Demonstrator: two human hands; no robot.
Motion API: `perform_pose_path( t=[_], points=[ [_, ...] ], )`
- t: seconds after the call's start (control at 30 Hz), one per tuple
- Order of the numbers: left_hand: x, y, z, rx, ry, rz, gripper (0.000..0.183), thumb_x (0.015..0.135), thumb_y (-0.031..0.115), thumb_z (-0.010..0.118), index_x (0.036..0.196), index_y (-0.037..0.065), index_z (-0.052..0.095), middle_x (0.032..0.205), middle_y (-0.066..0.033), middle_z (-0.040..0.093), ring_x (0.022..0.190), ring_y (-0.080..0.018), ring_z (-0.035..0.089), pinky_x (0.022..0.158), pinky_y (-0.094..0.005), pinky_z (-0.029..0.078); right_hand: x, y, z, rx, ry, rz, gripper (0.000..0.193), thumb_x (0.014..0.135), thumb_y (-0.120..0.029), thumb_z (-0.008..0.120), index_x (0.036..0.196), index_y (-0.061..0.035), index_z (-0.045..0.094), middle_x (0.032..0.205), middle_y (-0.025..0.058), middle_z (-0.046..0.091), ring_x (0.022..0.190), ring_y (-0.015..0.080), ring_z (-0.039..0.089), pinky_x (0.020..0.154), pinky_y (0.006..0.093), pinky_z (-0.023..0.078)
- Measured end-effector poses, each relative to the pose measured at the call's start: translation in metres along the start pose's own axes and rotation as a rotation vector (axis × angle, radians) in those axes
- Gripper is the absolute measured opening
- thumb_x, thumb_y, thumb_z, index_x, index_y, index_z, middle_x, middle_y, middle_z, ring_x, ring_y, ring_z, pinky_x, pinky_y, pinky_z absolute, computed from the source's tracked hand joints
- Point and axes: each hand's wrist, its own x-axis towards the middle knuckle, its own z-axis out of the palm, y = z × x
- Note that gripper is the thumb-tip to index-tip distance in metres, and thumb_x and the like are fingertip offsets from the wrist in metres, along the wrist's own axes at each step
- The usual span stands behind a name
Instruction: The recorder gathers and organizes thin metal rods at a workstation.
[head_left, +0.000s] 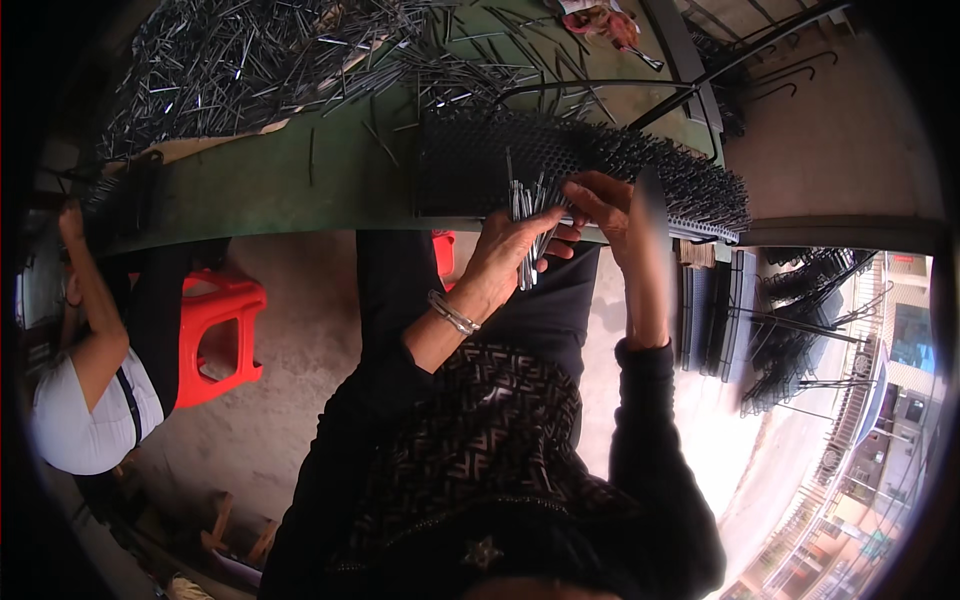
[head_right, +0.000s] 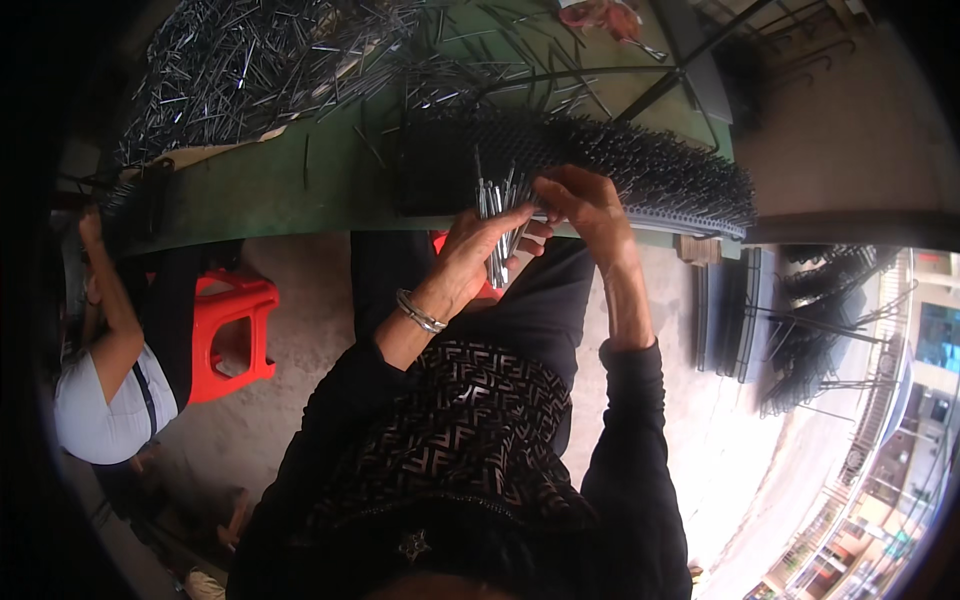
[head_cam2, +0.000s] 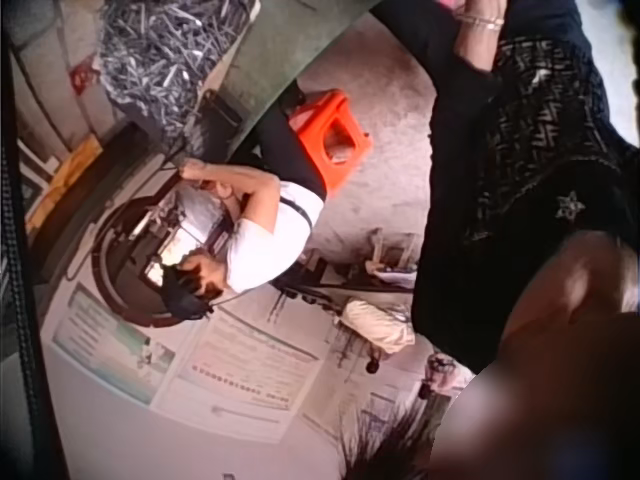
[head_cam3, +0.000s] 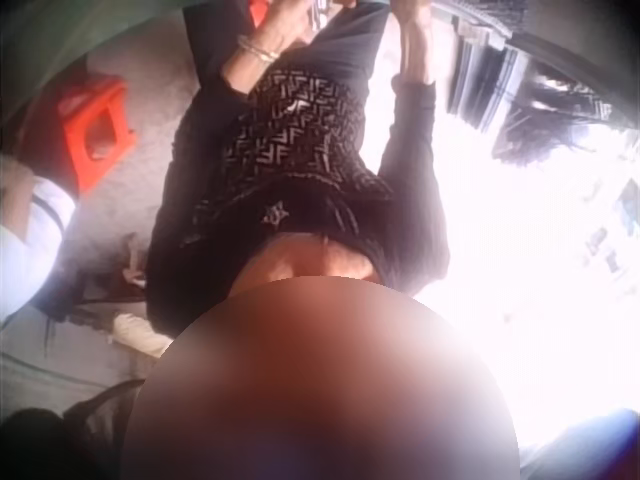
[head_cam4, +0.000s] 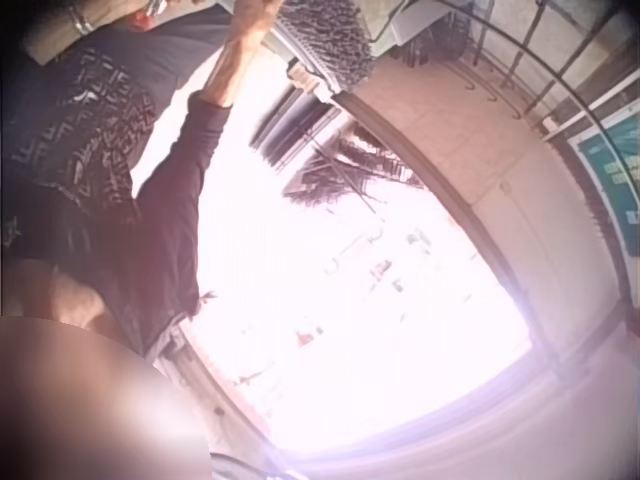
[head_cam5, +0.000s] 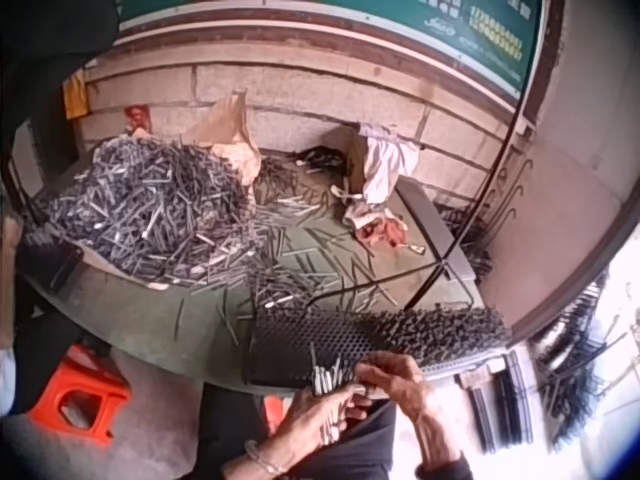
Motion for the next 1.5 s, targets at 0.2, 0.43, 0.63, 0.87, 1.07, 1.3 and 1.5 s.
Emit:
perform_pose_path(
  t=[0.2,0.43,0.63,0.87,1.07,1.3,1.5],
  points=[
    [0.001,-0.003,0.003,0.007,0.024,0.023,0.029,0.091,0.033,0.066,0.099,0.006,0.071,0.088,-0.0065,0.073,0.069,-0.0154,0.069,0.057,-0.0264,0.040,0.001,0.009,-0.004,-0.134,-0.054,-0.141,0.021,0.089,-0.016,0.063,0.096,0.0034,0.067,0.075,0.0039,0.060,0.069,0.0098,0.055,0.062,0.0250,0.044],
    [0.007,-0.009,-0.002,-0.037,0.038,0.040,0.033,0.093,0.034,0.063,0.105,0.004,0.067,0.088,-0.0130,0.072,0.073,-0.0212,0.071,0.057,-0.0335,0.056,0.002,0.000,-0.014,-0.026,0.024,-0.124,0.020,0.092,-0.013,0.059,0.099,0.0047,0.065,0.080,0.0084,0.067,0.073,0.0130,0.065,0.068,0.0263,0.053],
    [0.010,-0.011,-0.006,-0.184,0.016,-0.062,0.029,0.096,0.032,0.060,0.115,0.010,0.064,0.090,-0.0150,0.070,0.076,-0.0247,0.070,0.061,-0.0386,0.059,0.021,-0.019,-0.012,-0.250,0.540,-0.341,0.020,0.096,-0.013,0.056,0.098,0.0049,0.065,0.082,0.0101,0.071,0.075,0.0158,0.070,0.069,0.0248,0.055],
    [0.019,-0.022,-0.009,-0.304,-0.065,-0.105,0.034,0.097,0.024,0.057,0.123,0.002,0.056,0.096,-0.0177,0.067,0.090,-0.0281,0.068,0.075,-0.0422,0.059,0.048,-0.005,-0.013,-0.473,0.644,-0.424,0.016,0.091,-0.012,0.059,0.100,-0.0021,0.068,0.077,0.0082,0.073,0.074,0.0126,0.071,0.068,0.0246,0.052],
    [0.018,-0.019,-0.014,-0.248,-0.061,-0.072,0.026,0.096,0.020,0.059,0.113,0.001,0.060,0.086,-0.0106,0.066,0.063,-0.0121,0.057,0.051,-0.0255,0.046,0.048,-0.017,-0.014,-0.552,0.586,-0.349,0.019,0.091,-0.018,0.059,0.096,-0.0022,0.069,0.077,0.0082,0.073,0.076,0.0145,0.071,0.070,0.0270,0.052],
    [0.011,-0.011,-0.009,-0.242,-0.079,-0.046,0.022,0.095,0.018,0.057,0.109,0.001,0.062,0.083,-0.0093,0.066,0.062,-0.0096,0.048,0.047,-0.0224,0.036,0.058,0.005,-0.018,-0.834,0.590,-0.375,0.021,0.089,-0.023,0.062,0.100,-0.0087,0.072,0.086,0.0087,0.071,0.079,0.0225,0.068,0.073,0.0328,0.051],
    [0.008,-0.005,-0.006,-0.173,-0.068,0.020,0.020,0.094,0.023,0.062,0.106,0.007,0.063,0.085,-0.0081,0.069,0.062,-0.0080,0.049,0.047,-0.0212,0.035,0.060,0.010,-0.014,-1.152,0.743,-0.584,0.017,0.086,-0.025,0.065,0.097,-0.0144,0.072,0.088,0.0129,0.064,0.081,0.0344,0.062,0.071,0.0430,0.050]
  ],
)
